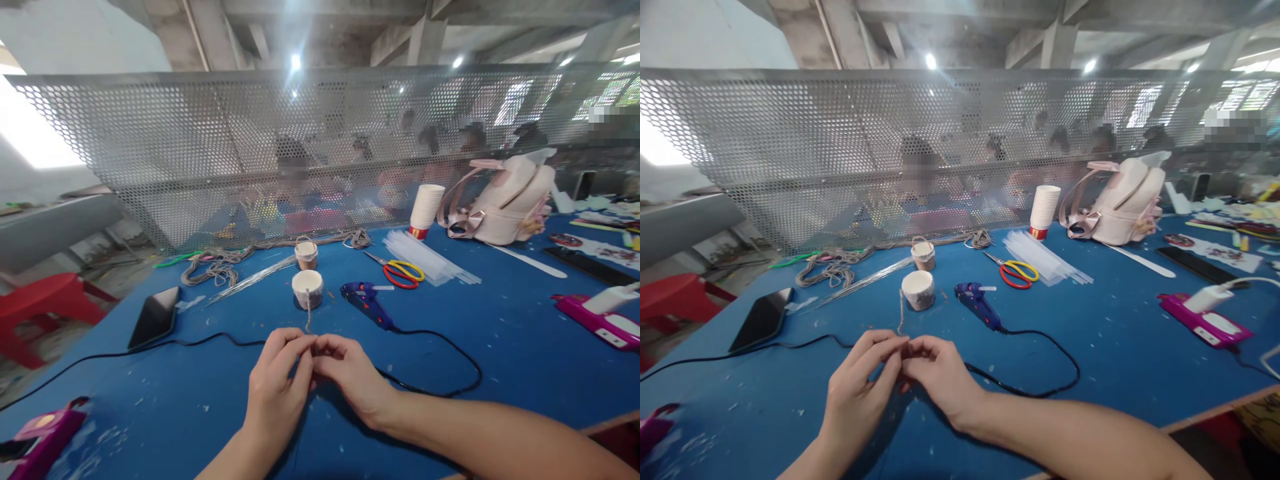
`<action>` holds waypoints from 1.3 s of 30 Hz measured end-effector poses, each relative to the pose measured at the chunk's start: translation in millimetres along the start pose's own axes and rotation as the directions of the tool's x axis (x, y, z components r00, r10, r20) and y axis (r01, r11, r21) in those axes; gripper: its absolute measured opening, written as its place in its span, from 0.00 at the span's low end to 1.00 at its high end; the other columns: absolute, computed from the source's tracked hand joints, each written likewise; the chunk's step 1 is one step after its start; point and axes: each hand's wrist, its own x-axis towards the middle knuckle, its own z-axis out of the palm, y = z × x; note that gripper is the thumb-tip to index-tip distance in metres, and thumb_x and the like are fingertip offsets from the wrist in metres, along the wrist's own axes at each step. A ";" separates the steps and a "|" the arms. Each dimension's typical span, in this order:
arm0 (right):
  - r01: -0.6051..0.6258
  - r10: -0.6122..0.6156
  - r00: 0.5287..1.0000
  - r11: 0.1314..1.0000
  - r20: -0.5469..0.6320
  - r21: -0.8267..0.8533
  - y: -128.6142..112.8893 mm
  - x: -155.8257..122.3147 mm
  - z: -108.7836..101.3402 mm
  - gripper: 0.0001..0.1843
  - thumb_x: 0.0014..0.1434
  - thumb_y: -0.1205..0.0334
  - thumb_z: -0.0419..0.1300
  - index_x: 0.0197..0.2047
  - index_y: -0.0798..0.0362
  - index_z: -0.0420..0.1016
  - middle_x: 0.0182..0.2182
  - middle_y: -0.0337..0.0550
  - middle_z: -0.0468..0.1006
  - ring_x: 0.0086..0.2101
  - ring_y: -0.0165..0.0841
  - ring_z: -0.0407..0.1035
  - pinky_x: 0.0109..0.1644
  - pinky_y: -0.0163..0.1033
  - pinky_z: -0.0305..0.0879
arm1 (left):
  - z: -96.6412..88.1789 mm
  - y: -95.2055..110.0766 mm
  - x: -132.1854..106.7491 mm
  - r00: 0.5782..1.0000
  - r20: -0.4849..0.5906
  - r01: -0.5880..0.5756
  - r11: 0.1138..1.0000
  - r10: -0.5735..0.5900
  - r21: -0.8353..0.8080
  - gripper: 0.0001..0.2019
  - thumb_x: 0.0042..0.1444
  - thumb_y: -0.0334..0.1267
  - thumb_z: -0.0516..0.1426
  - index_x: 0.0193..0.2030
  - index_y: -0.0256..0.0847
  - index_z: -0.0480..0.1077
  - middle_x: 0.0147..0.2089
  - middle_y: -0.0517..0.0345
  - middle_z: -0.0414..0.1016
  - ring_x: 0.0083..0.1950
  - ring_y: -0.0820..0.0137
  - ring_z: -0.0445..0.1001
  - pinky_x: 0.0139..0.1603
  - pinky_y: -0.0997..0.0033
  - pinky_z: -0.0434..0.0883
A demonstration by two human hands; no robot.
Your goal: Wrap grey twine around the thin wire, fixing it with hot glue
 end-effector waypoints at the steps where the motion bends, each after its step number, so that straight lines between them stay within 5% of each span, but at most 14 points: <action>1: 0.008 -0.008 1.000 1.000 -0.006 0.000 -1.6 0.1 -0.9 0.07 0.45 0.61 0.64 0.28 0.56 0.73 0.24 0.36 0.71 0.26 0.28 0.65 0.33 0.35 0.63 | -0.2 0.7 0.5 1.000 -0.001 0.005 1.000 -0.005 -0.003 0.09 0.55 0.29 0.52 0.35 0.41 0.74 0.33 0.56 0.73 0.33 0.71 0.74 0.32 0.74 0.72; 9: 0.085 -0.095 0.995 0.978 -0.042 -0.192 -16.8 6.1 -6.5 0.13 0.44 0.59 0.67 0.34 0.54 0.75 0.27 0.37 0.75 0.29 0.29 0.66 0.38 0.36 0.64 | 2.9 1.6 2.3 0.999 -0.034 -0.007 1.000 0.007 -0.020 0.06 0.55 0.29 0.53 0.33 0.41 0.70 0.32 0.58 0.73 0.31 0.72 0.73 0.34 0.74 0.71; 16: 0.193 -0.219 0.976 0.845 0.005 -0.498 -37.3 0.3 -9.3 0.09 0.52 0.58 0.61 0.29 0.55 0.75 0.23 0.36 0.71 0.25 0.27 0.61 0.31 0.33 0.60 | 5.8 2.9 -0.2 0.977 -0.044 0.205 0.976 -0.209 -0.067 0.01 0.53 0.34 0.54 0.32 0.43 0.67 0.27 0.62 0.71 0.25 0.73 0.70 0.27 0.75 0.70; 39: 0.186 -0.223 0.970 0.936 -0.095 -0.299 -45.6 -8.4 -7.8 0.13 0.50 0.52 0.63 0.29 0.55 0.72 0.23 0.36 0.70 0.24 0.26 0.61 0.30 0.34 0.60 | 6.2 7.5 0.3 0.941 -0.049 0.326 0.937 -0.334 -0.128 0.03 0.51 0.35 0.55 0.28 0.43 0.65 0.23 0.65 0.66 0.20 0.77 0.60 0.21 0.77 0.63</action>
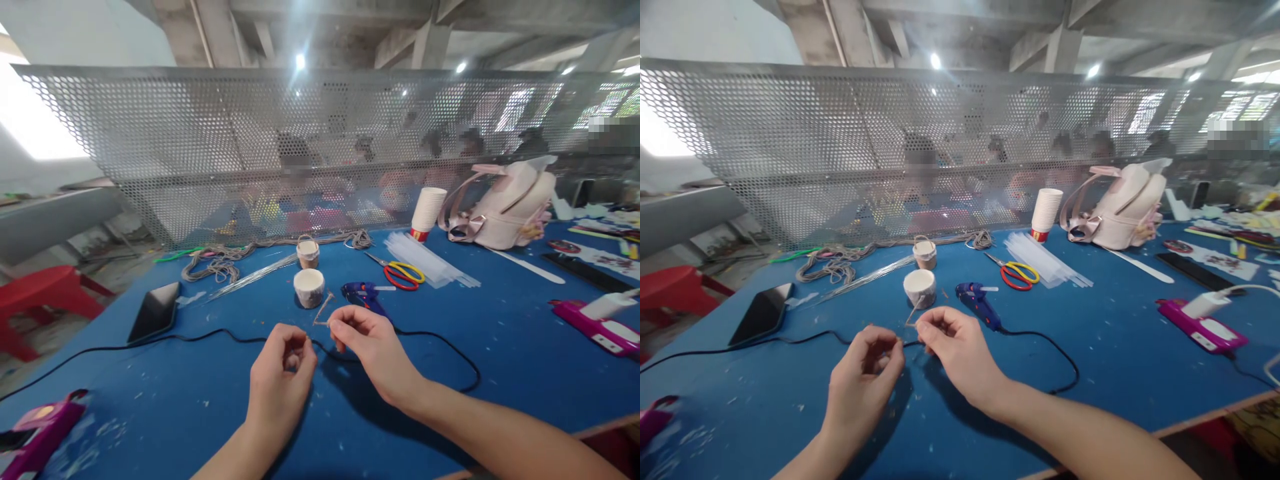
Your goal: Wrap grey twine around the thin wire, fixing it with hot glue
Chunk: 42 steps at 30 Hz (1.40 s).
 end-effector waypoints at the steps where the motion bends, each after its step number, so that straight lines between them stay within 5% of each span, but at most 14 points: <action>1: -0.002 0.002 1.000 1.000 -0.005 -0.001 0.7 0.1 -0.5 0.13 0.50 0.52 0.63 0.28 0.55 0.72 0.23 0.36 0.69 0.24 0.26 0.61 0.30 0.34 0.59 | -0.4 0.7 0.3 1.000 -0.012 0.001 1.000 -0.001 -0.015 0.03 0.50 0.35 0.55 0.28 0.43 0.65 0.23 0.66 0.65 0.19 0.77 0.59 0.20 0.78 0.62; 7: -0.028 0.028 1.000 0.999 -0.008 -0.027 9.5 1.7 -3.1 0.14 0.51 0.52 0.62 0.28 0.55 0.71 0.22 0.36 0.68 0.24 0.26 0.60 0.30 0.33 0.57 | 0.2 0.1 1.3 0.996 -0.049 0.058 0.983 -0.068 -0.176 0.04 0.51 0.36 0.56 0.28 0.43 0.64 0.25 0.65 0.65 0.21 0.76 0.62 0.22 0.77 0.64; 16: -0.047 0.047 0.999 0.997 -0.002 -0.057 16.9 3.2 -2.4 0.11 0.52 0.56 0.61 0.27 0.55 0.71 0.20 0.34 0.67 0.23 0.26 0.59 0.29 0.33 0.56 | -1.6 0.7 2.8 0.953 0.112 0.302 0.840 -0.283 -0.451 0.10 0.52 0.40 0.58 0.28 0.44 0.58 0.27 0.66 0.64 0.17 0.77 0.63 0.15 0.76 0.62; 25: -0.058 0.059 0.998 0.994 0.006 -0.092 21.8 6.4 -1.8 0.09 0.52 0.58 0.59 0.27 0.55 0.70 0.21 0.34 0.67 0.23 0.26 0.59 0.29 0.32 0.56 | -6.3 4.8 5.9 0.880 0.211 0.473 0.740 -0.427 -0.478 0.12 0.49 0.44 0.61 0.30 0.41 0.63 0.26 0.66 0.66 0.20 0.80 0.60 0.18 0.81 0.60; 31: -0.063 0.064 0.998 0.992 0.003 -0.110 24.2 8.0 -1.2 0.09 0.52 0.58 0.59 0.27 0.55 0.70 0.20 0.33 0.66 0.23 0.26 0.59 0.29 0.33 0.55 | -5.2 6.6 7.7 0.829 0.290 0.554 0.626 -0.479 -0.549 0.11 0.48 0.42 0.62 0.32 0.40 0.65 0.18 0.71 0.58 0.17 0.82 0.54 0.16 0.83 0.52; 42: -0.073 0.074 0.997 0.992 0.006 -0.100 27.8 8.7 -0.3 0.08 0.52 0.59 0.59 0.27 0.55 0.70 0.20 0.33 0.66 0.23 0.25 0.59 0.28 0.32 0.56 | -3.3 7.0 10.2 0.802 0.271 0.586 0.610 -0.533 -0.533 0.12 0.43 0.41 0.64 0.30 0.38 0.67 0.17 0.71 0.60 0.17 0.83 0.55 0.17 0.83 0.53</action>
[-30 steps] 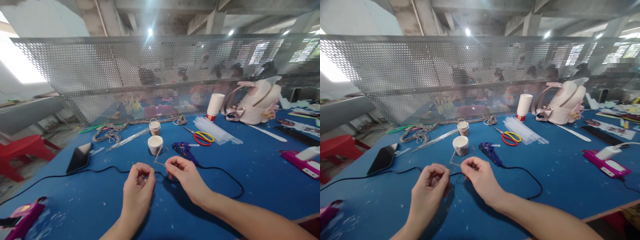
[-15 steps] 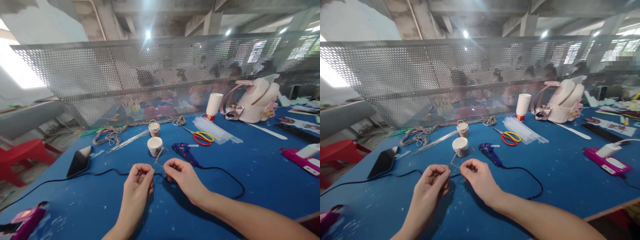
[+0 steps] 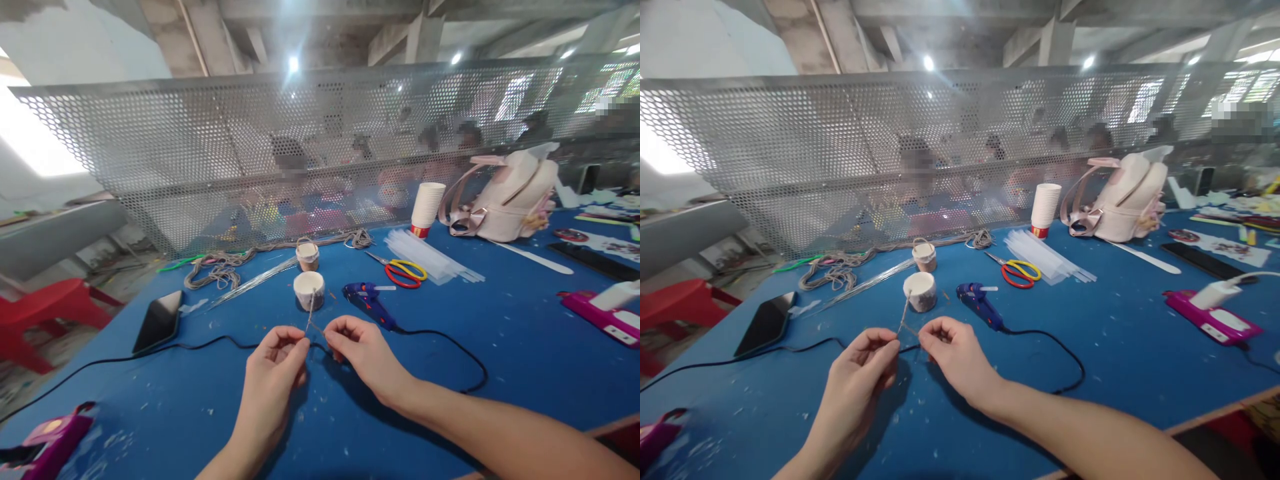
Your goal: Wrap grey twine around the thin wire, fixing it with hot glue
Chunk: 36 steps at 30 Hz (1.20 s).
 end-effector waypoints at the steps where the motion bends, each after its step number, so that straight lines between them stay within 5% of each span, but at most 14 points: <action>1: 0.000 0.000 1.000 1.000 0.000 -0.001 0.3 -0.1 0.1 0.08 0.52 0.59 0.59 0.27 0.55 0.70 0.20 0.33 0.66 0.23 0.25 0.59 0.28 0.32 0.56 | 0.4 0.4 -0.2 1.000 -0.011 -0.005 1.000 0.005 0.011 0.13 0.42 0.41 0.65 0.30 0.38 0.67 0.18 0.70 0.62 0.17 0.83 0.56 0.17 0.83 0.54; 36: -0.012 0.012 1.000 1.000 0.000 0.008 0.4 -0.7 1.1 0.09 0.52 0.57 0.59 0.27 0.55 0.70 0.21 0.34 0.66 0.23 0.25 0.58 0.28 0.32 0.56 | -1.5 -1.7 0.2 0.985 0.145 0.096 0.995 -0.091 -0.029 0.15 0.47 0.46 0.63 0.27 0.37 0.65 0.15 0.69 0.60 0.15 0.83 0.52 0.14 0.84 0.48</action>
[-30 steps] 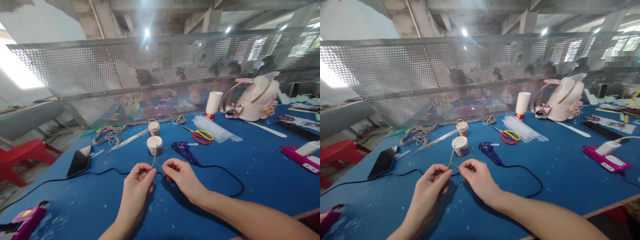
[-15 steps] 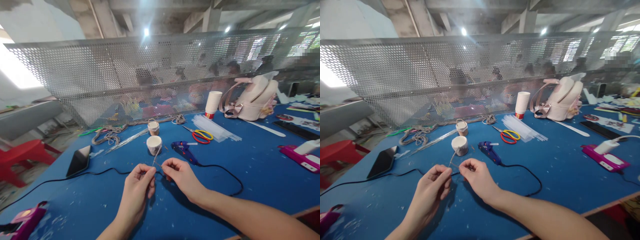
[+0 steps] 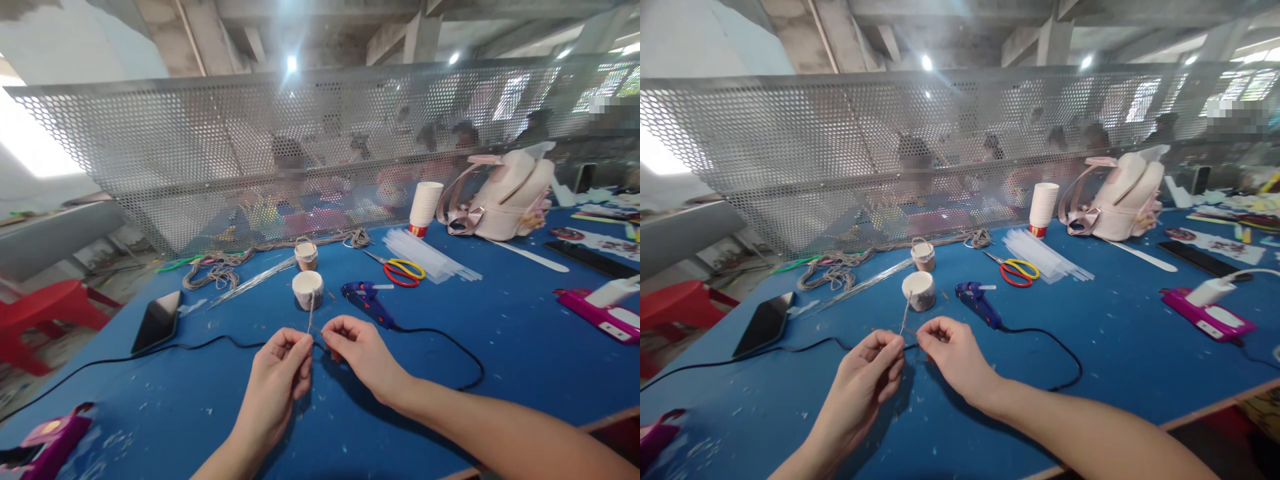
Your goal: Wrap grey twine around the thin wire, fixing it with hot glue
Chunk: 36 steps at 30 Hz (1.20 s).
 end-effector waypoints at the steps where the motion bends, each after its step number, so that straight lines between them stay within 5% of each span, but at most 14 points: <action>1: 0.002 -0.002 1.000 1.000 -0.001 0.000 0.4 0.1 -0.2 0.09 0.52 0.57 0.60 0.28 0.55 0.70 0.21 0.34 0.66 0.23 0.25 0.58 0.28 0.32 0.56 | -0.4 -0.2 0.2 1.000 0.002 -0.001 1.000 0.001 0.001 0.15 0.47 0.46 0.63 0.27 0.37 0.66 0.15 0.69 0.60 0.15 0.83 0.52 0.14 0.84 0.48; 28: -0.025 0.025 1.000 0.999 -0.001 0.023 0.5 -0.7 -0.4 0.10 0.50 0.56 0.60 0.27 0.55 0.70 0.21 0.34 0.67 0.23 0.25 0.59 0.28 0.32 0.58 | 1.0 1.4 1.2 0.997 -0.080 -0.001 0.997 0.008 0.079 0.16 0.44 0.49 0.63 0.27 0.37 0.69 0.18 0.66 0.64 0.16 0.81 0.56 0.14 0.82 0.52; 36: -0.023 0.023 0.999 1.000 0.035 -0.005 3.2 -2.5 0.1 0.10 0.52 0.56 0.60 0.28 0.55 0.70 0.20 0.34 0.65 0.23 0.25 0.57 0.27 0.32 0.55 | -0.3 -0.7 2.4 0.999 -0.033 -0.004 0.990 0.008 0.140 0.16 0.49 0.49 0.61 0.26 0.37 0.68 0.19 0.64 0.67 0.14 0.82 0.54 0.14 0.80 0.48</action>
